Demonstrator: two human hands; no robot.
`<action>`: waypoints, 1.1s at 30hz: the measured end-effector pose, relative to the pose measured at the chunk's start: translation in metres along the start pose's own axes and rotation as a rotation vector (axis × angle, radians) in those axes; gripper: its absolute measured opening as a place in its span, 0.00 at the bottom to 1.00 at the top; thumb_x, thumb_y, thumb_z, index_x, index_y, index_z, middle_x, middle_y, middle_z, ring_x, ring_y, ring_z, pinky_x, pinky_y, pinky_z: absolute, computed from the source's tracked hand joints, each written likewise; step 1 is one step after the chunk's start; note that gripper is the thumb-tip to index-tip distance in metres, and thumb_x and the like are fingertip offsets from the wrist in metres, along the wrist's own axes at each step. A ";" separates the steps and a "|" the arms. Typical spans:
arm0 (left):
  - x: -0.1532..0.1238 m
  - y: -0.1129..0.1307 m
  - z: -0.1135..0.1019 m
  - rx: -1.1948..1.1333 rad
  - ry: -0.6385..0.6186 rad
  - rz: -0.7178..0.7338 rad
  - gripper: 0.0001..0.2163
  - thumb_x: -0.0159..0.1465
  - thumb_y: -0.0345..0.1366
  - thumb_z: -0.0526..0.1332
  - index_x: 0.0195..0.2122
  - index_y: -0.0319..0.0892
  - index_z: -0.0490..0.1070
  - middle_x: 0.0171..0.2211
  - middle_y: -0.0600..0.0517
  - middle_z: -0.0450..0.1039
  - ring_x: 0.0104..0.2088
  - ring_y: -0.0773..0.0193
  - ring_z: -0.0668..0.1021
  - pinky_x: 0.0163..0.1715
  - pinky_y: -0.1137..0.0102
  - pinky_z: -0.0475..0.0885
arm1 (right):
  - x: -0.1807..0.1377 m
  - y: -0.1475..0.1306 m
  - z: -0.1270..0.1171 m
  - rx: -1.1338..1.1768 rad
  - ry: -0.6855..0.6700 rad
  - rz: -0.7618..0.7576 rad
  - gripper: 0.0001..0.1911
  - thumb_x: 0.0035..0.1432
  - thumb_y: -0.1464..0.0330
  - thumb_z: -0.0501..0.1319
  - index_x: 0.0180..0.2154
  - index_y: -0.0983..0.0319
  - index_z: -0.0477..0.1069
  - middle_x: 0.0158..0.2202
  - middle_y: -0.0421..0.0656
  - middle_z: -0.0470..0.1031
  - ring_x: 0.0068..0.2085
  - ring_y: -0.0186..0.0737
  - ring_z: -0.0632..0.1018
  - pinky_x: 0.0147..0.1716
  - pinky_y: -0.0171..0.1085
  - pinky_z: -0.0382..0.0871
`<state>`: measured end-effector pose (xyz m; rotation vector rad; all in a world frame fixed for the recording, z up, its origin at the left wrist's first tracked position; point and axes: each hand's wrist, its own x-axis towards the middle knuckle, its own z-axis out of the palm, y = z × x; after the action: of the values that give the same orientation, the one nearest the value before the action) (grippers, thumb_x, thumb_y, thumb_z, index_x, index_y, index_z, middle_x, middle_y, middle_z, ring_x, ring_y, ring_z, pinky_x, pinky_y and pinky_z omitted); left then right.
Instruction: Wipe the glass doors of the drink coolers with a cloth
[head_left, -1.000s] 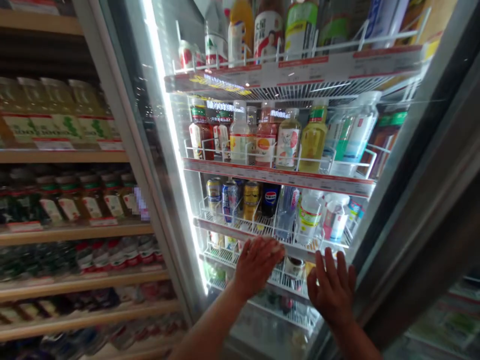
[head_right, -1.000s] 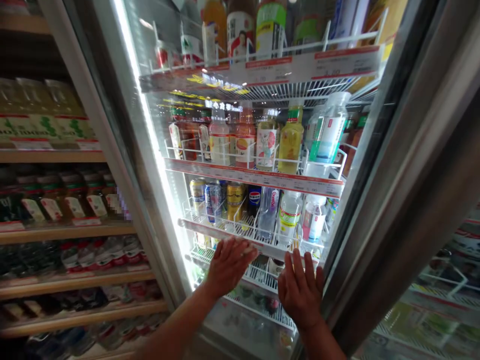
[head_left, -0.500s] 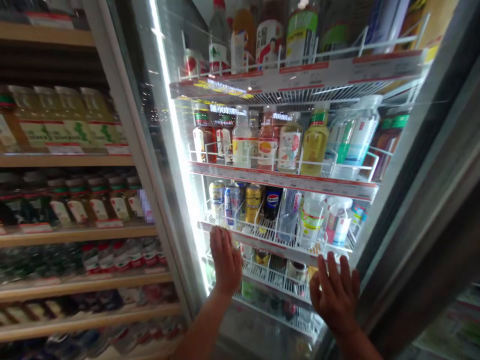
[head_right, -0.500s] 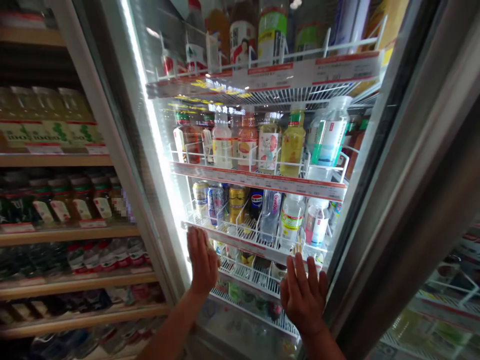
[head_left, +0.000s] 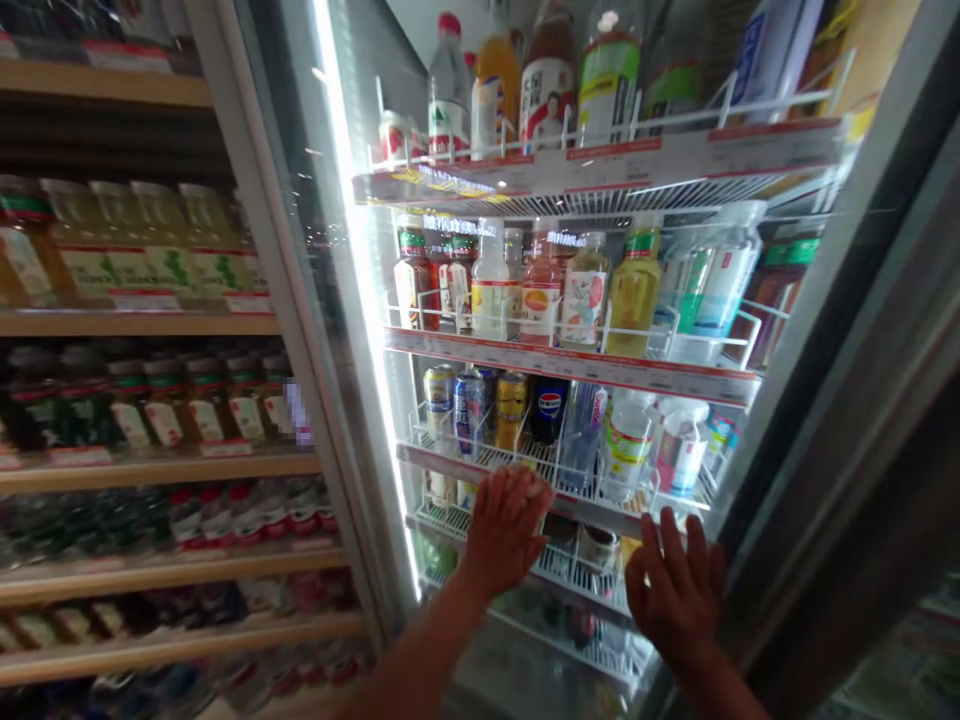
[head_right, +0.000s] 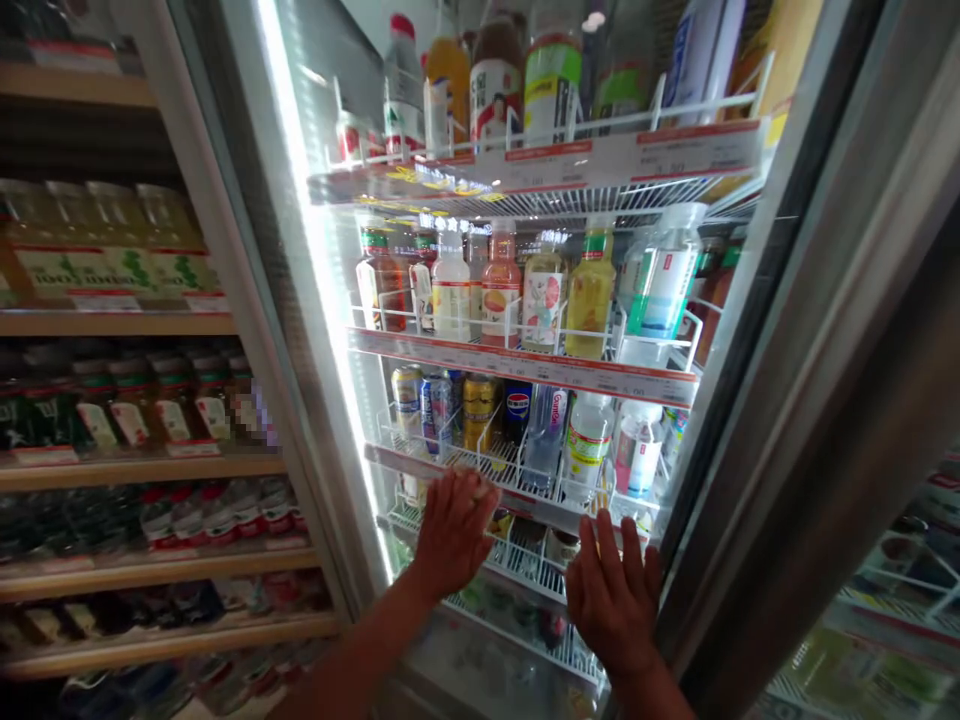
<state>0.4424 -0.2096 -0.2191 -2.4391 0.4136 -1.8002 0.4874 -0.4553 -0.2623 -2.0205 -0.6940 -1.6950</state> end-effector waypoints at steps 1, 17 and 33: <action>-0.001 -0.002 0.000 0.003 -0.017 0.054 0.27 0.74 0.41 0.48 0.74 0.49 0.46 0.75 0.52 0.41 0.74 0.50 0.46 0.73 0.53 0.40 | 0.000 0.000 0.000 -0.006 -0.002 -0.006 0.32 0.66 0.68 0.59 0.70 0.56 0.56 0.65 0.49 0.69 0.70 0.55 0.62 0.70 0.56 0.49; -0.032 -0.038 -0.011 0.034 0.075 -0.402 0.30 0.74 0.35 0.46 0.75 0.41 0.35 0.75 0.41 0.33 0.74 0.49 0.42 0.72 0.49 0.46 | 0.004 -0.004 -0.004 -0.007 0.007 0.020 0.34 0.65 0.70 0.60 0.70 0.53 0.56 0.65 0.50 0.69 0.69 0.59 0.64 0.68 0.61 0.53; 0.012 -0.038 -0.022 0.108 -0.059 0.026 0.26 0.75 0.47 0.46 0.72 0.49 0.52 0.73 0.48 0.49 0.74 0.50 0.48 0.72 0.51 0.41 | -0.001 0.017 0.001 -0.122 0.091 -0.183 0.34 0.62 0.68 0.62 0.68 0.60 0.60 0.66 0.51 0.67 0.66 0.62 0.69 0.66 0.56 0.59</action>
<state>0.4314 -0.1747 -0.1933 -2.3959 0.3321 -1.6892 0.4985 -0.4677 -0.2638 -1.9977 -0.7815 -1.9652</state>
